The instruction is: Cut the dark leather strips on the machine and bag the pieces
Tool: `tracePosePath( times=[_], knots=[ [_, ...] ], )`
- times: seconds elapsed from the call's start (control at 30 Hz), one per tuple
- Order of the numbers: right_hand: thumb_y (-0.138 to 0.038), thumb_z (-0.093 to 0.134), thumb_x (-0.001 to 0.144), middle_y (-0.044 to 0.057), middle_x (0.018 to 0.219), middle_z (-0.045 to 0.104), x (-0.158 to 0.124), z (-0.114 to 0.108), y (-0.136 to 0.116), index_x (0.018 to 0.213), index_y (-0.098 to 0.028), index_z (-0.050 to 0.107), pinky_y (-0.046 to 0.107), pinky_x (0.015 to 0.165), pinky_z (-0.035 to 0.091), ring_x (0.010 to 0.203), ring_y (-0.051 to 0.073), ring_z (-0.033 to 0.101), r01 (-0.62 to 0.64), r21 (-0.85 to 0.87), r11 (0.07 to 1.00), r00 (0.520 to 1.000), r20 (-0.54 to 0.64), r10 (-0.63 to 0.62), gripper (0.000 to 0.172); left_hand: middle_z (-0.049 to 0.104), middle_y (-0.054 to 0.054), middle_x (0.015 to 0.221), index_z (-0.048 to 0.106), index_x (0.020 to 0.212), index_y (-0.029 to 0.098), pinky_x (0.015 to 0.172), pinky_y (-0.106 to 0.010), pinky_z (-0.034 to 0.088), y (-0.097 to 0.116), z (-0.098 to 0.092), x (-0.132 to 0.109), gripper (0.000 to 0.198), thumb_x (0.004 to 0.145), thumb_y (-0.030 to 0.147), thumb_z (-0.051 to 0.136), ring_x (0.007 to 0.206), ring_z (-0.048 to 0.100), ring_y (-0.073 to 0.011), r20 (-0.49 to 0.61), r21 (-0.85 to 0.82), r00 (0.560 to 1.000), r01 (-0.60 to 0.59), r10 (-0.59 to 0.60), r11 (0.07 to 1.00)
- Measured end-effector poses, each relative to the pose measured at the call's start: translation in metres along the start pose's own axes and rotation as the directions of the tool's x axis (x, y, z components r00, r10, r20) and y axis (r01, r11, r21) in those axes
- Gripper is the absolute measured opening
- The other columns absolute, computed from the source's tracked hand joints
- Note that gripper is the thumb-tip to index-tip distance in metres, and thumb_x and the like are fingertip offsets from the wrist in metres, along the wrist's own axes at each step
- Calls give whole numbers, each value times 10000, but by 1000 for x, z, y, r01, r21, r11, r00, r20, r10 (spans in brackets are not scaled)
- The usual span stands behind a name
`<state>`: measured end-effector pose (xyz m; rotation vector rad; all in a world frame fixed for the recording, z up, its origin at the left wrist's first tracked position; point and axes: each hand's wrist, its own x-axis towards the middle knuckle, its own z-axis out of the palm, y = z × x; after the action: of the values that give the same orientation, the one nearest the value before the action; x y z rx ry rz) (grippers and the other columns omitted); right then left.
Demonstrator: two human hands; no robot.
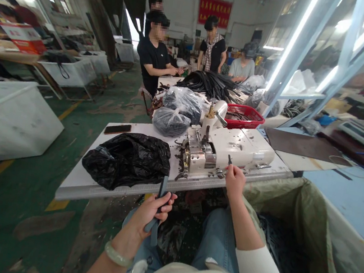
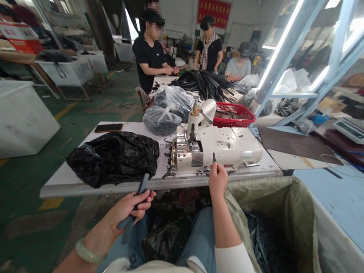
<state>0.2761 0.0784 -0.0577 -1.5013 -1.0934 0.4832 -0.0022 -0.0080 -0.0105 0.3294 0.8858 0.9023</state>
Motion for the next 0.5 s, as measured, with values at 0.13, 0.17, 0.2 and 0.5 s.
tracePosePath(
  times=[0.13,0.17,0.2,0.5],
  knots=[
    [-325,478,918,78,825,630,-32,-20,-5,1115,-204,707,313,749,442,767,193,556,465,-251,849,881,40,-471,325,475,-18,721,661,797,31,304,-47,268,-5,6,4,136,869,115,582,456,370,16,14,-9,1000,10,-10,1000],
    [-296,486,921,74,832,626,-39,-21,-6,1152,-228,697,312,748,443,765,187,555,525,-268,808,847,68,-528,321,478,-18,720,662,799,30,305,-47,271,-5,8,4,133,866,117,587,455,370,17,24,-13,1000,15,-14,1000],
    [-276,499,919,68,829,622,-43,-22,-8,1163,-249,695,309,742,444,758,182,553,565,-281,776,819,77,-568,315,481,-19,720,662,802,29,308,-46,276,-6,9,4,129,863,120,593,457,374,16,33,-17,999,19,-18,1000],
    [-268,552,895,67,803,622,-59,-26,-8,1131,-301,715,322,752,446,752,186,557,578,-284,765,808,69,-585,289,518,-29,768,621,781,59,313,-44,263,-6,16,-2,130,771,146,717,476,399,12,24,8,1000,7,-7,1000]
  ],
)
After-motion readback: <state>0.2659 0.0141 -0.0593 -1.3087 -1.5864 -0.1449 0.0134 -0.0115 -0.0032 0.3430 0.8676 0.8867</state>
